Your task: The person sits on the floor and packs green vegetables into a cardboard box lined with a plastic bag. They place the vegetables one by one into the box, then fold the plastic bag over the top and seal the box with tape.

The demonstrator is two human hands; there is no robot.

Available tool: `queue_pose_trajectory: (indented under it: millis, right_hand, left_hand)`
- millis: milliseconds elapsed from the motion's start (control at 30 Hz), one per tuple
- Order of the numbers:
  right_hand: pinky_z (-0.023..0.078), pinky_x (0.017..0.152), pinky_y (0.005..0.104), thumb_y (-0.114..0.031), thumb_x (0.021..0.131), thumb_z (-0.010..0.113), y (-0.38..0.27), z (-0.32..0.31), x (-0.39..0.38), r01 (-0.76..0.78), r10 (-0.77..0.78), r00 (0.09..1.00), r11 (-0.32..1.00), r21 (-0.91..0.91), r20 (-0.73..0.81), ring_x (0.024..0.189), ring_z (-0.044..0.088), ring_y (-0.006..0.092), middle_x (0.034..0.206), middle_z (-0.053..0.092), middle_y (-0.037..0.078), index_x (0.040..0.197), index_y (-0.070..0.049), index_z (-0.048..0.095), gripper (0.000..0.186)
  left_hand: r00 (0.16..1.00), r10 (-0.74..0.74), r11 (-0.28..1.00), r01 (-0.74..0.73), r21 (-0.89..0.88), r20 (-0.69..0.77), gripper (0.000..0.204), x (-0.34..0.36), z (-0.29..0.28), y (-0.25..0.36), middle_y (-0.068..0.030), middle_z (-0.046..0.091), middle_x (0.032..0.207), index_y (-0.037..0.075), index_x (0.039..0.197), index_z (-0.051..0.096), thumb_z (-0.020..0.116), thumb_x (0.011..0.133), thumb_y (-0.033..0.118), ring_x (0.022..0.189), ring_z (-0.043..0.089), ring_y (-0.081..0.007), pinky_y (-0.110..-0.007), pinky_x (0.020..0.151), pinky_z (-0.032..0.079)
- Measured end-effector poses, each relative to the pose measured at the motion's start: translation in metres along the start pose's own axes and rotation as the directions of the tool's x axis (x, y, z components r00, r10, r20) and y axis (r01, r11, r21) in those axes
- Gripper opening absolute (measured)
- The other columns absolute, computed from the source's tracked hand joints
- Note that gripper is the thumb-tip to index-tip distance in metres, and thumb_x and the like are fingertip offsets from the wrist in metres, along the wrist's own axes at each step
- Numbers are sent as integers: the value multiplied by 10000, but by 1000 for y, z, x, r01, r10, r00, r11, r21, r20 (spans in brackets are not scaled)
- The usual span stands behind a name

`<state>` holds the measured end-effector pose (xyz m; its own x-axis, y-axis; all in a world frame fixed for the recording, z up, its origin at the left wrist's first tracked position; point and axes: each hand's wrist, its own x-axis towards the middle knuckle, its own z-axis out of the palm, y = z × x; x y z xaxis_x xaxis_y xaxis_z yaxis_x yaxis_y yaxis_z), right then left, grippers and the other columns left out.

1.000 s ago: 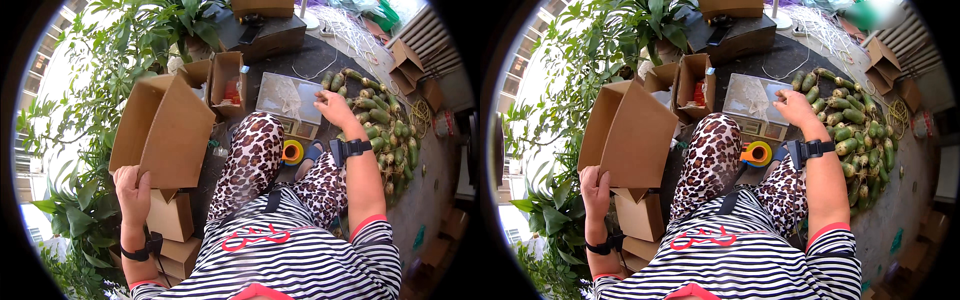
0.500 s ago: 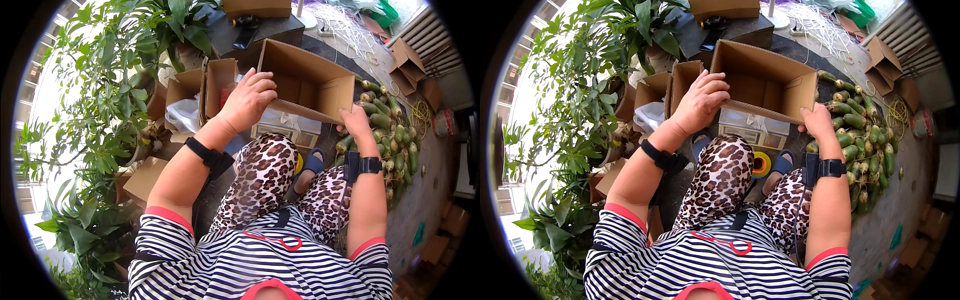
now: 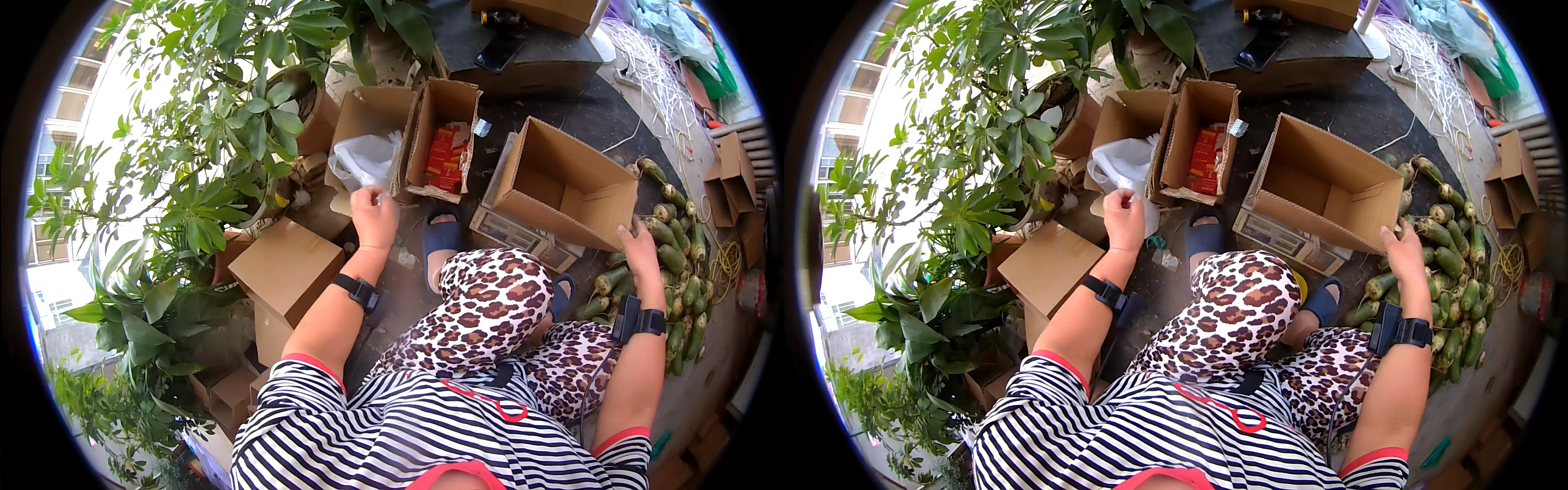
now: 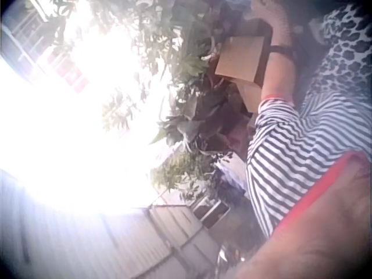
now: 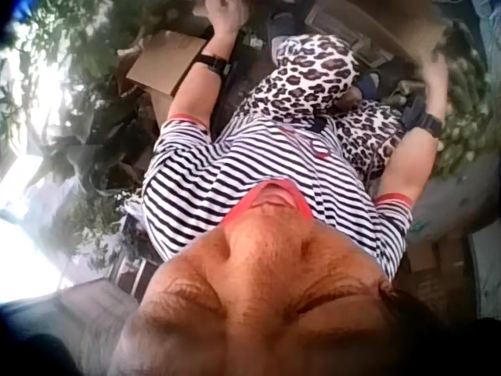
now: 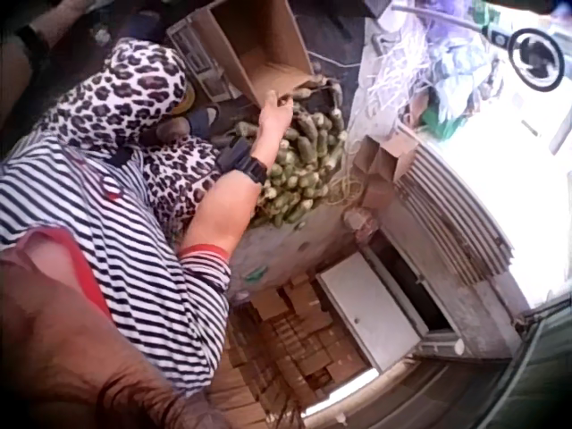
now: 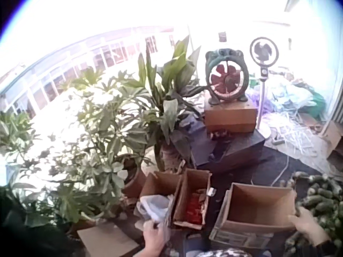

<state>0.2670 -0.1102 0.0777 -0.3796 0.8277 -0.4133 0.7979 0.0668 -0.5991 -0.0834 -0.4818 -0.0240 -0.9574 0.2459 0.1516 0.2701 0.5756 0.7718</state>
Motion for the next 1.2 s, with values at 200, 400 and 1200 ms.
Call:
queue_pose_trajectory:
  millis: [200,400,1200]
  right_hand:
    - [440,1020,348,-139,957,602,-57,-7,-21,275,-263,908,961,-9,-325,1177,583,228,1331,589,171,1407,26,486,493]
    - [508,876,276,-31,935,607,-159,48,-90,491,-500,866,843,218,-16,985,629,139,1130,672,75,1232,15,625,302]
    - [511,879,359,-131,865,671,-248,333,-29,429,-358,607,899,88,709,936,692,274,997,727,188,1057,8,727,244]
  left_hand:
    - [521,-747,555,831,-45,412,233,44,-1,-34,-93,623,823,-1,1006,620,643,946,224,613,555,-161,-313,523,460]
    - [709,-608,702,690,-176,356,245,45,-1,-39,-43,576,649,-4,853,610,638,947,221,514,506,-147,-331,461,396]
    - [688,-388,220,715,-663,613,113,-19,-30,-31,-11,654,957,47,1031,645,638,959,135,830,566,-114,-287,779,470]
